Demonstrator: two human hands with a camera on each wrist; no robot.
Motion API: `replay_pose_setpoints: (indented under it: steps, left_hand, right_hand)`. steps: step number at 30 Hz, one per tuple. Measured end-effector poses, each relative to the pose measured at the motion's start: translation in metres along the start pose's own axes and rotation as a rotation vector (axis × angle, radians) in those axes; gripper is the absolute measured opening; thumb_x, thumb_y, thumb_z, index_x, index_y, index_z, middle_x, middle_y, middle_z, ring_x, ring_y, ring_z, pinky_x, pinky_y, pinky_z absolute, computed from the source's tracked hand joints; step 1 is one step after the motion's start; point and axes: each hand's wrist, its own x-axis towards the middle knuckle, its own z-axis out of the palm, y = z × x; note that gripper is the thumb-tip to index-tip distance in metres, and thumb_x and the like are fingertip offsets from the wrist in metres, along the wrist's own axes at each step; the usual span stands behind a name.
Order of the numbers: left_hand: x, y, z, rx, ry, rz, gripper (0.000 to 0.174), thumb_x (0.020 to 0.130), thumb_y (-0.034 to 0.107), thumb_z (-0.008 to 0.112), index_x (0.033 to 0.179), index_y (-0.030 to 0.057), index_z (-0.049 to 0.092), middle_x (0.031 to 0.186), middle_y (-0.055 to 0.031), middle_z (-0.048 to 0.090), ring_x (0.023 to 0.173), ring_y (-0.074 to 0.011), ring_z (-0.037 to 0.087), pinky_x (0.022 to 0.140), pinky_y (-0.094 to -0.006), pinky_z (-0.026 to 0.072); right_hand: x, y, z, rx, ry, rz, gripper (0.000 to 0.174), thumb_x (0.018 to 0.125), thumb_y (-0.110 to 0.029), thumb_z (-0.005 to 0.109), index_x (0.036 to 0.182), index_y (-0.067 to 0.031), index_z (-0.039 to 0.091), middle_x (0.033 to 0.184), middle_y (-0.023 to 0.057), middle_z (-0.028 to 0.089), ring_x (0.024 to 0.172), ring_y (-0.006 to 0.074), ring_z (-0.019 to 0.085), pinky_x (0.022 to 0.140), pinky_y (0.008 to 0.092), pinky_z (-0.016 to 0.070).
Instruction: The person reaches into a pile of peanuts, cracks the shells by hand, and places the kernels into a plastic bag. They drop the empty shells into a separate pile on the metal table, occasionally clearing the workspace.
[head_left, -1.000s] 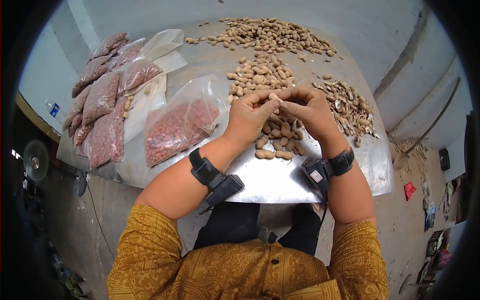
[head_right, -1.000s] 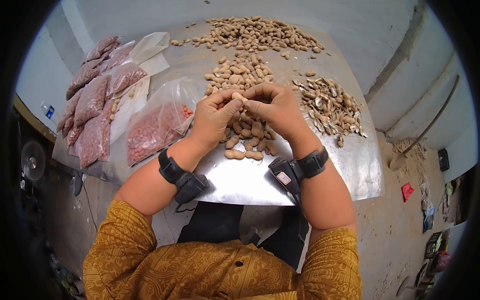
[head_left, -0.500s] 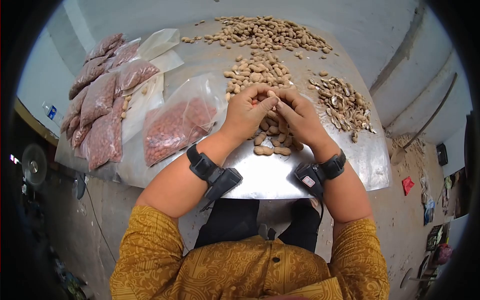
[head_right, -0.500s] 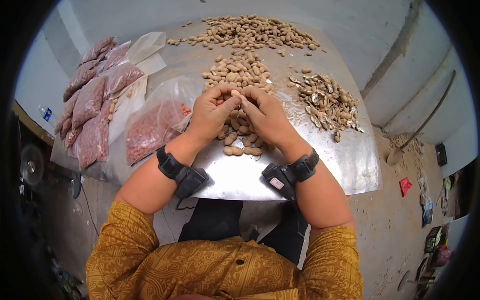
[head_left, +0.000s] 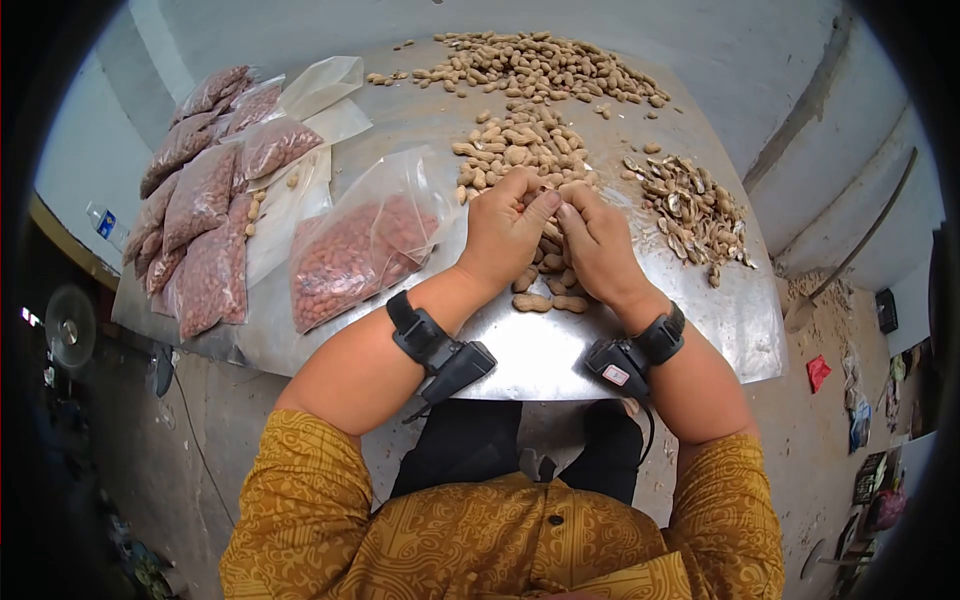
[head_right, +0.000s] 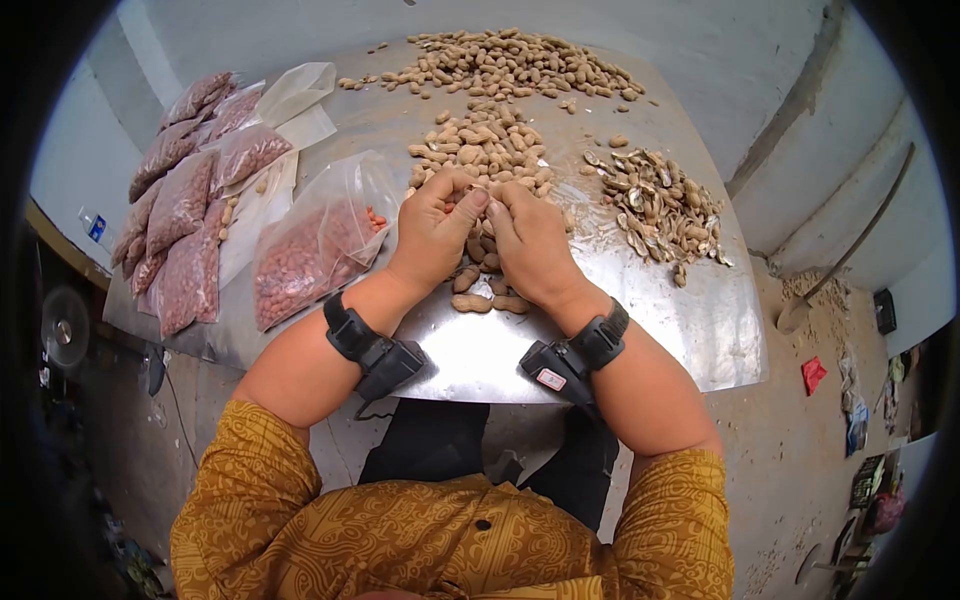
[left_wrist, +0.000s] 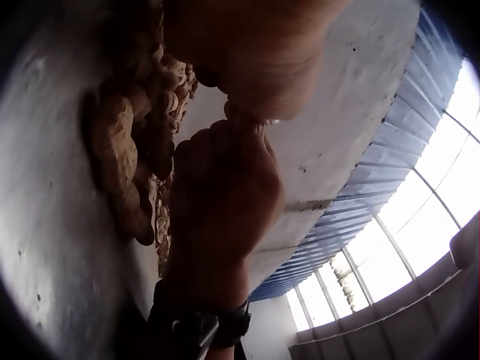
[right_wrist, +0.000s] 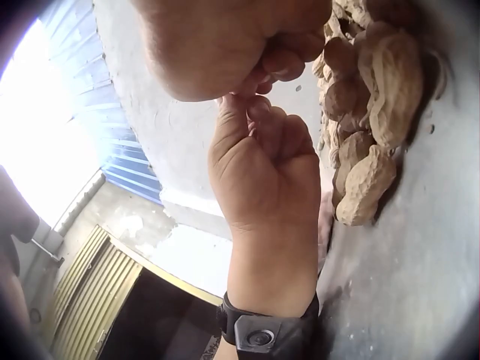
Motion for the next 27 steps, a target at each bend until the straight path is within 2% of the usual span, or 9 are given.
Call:
replay_pose_setpoints:
  steps: [1,3,6,10,12,15,22,24,27]
  left_hand:
    - [0.000,-0.001,0.000,-0.023,-0.008,-0.014,0.016,0.087,0.018,0.061,0.088,0.0033,0.056,0.068,0.0038,0.052,0.061,-0.0024,0.044,0.054,-0.0178,0.0368]
    - [0.001,-0.005,0.001,-0.068,-0.023,-0.040,0.015,0.088,0.018,0.060,0.089,0.0036,0.055,0.068,0.0037,0.052,0.061,-0.0024,0.044,0.054,-0.0180,0.0370]
    - [0.000,-0.009,0.007,-0.176,0.009,-0.095,0.018,0.086,0.018,0.061,0.086,0.0011,0.056,0.069,-0.0049,0.059,0.062,-0.0096,0.053,0.056,-0.0243,0.0441]
    - [0.000,-0.011,0.012,-0.327,-0.020,-0.123,0.013,0.091,0.015,0.055,0.097,0.0037,0.054,0.079,-0.0002,0.056,0.062,-0.0034,0.048,0.053,-0.0169,0.0382]
    - [-0.001,-0.005,0.013,-0.447,-0.017,-0.151,0.013,0.092,0.015,0.053,0.098,0.0032,0.054,0.080,-0.0014,0.057,0.058,-0.0040,0.047,0.050,-0.0165,0.0371]
    - [-0.001,0.011,0.008,-0.749,-0.046,-0.356,0.013,0.094,0.014,0.049,0.099,0.0024,0.054,0.077,-0.0025,0.056,0.050,-0.0046,0.042,0.045,-0.0165,0.0335]
    - [0.005,-0.007,0.003,-0.962,-0.147,-0.511,0.023,0.097,0.018,0.037,0.093,0.0030,0.053,0.067,-0.0018,0.050,0.043,-0.0058,0.034,0.040,-0.0192,0.0278]
    - [0.005,-0.008,0.001,-1.041,-0.200,-0.535,0.026,0.097,0.020,0.035,0.091,0.0036,0.053,0.065,-0.0013,0.048,0.043,-0.0062,0.033,0.040,-0.0199,0.0272]
    - [0.004,-0.011,0.002,-1.133,-0.149,-0.585,0.025,0.096,0.021,0.036,0.089,0.0041,0.053,0.065,-0.0009,0.047,0.043,-0.0063,0.032,0.040,-0.0199,0.0270]
  right_hand:
    - [0.000,-0.001,0.000,0.007,0.007,0.002,0.017,0.087,-0.012,0.048,0.094,0.0012,0.055,0.079,0.0209,0.059,0.076,0.0355,0.058,0.067,0.0404,0.0443]
    - [0.001,0.006,0.003,0.104,0.016,0.039,0.016,0.088,-0.012,0.048,0.091,0.0014,0.055,0.073,0.0172,0.058,0.066,0.0287,0.057,0.061,0.0370,0.0439]
    - [0.002,0.013,0.004,0.374,-0.016,0.190,0.016,0.090,-0.014,0.047,0.085,-0.0001,0.054,0.066,0.0085,0.054,0.054,0.0163,0.051,0.050,0.0292,0.0402]
    - [0.002,0.008,0.004,0.839,-0.011,0.396,0.019,0.093,-0.017,0.045,0.080,-0.0042,0.053,0.062,-0.0025,0.046,0.047,0.0035,0.043,0.041,0.0186,0.0322]
    - [0.002,0.010,0.004,0.861,-0.001,0.364,0.020,0.093,-0.019,0.045,0.081,-0.0048,0.053,0.062,-0.0034,0.046,0.048,0.0034,0.043,0.041,0.0176,0.0326]
    - [0.003,0.008,0.003,0.856,0.017,0.336,0.017,0.093,-0.018,0.047,0.086,-0.0038,0.054,0.064,-0.0033,0.049,0.050,0.0035,0.045,0.043,0.0175,0.0355]
    - [0.006,0.008,0.000,0.539,-0.038,0.096,0.016,0.089,-0.008,0.054,0.104,-0.0019,0.057,0.077,0.0018,0.060,0.060,0.0054,0.053,0.053,0.0183,0.0436]
    - [0.005,0.005,0.000,0.487,-0.046,0.040,0.017,0.088,-0.008,0.055,0.105,-0.0021,0.057,0.079,0.0034,0.062,0.064,0.0075,0.056,0.056,0.0197,0.0451]
    - [0.007,0.011,0.001,0.387,-0.027,-0.047,0.020,0.086,-0.007,0.057,0.105,-0.0018,0.058,0.082,0.0059,0.063,0.068,0.0113,0.058,0.062,0.0224,0.0471]
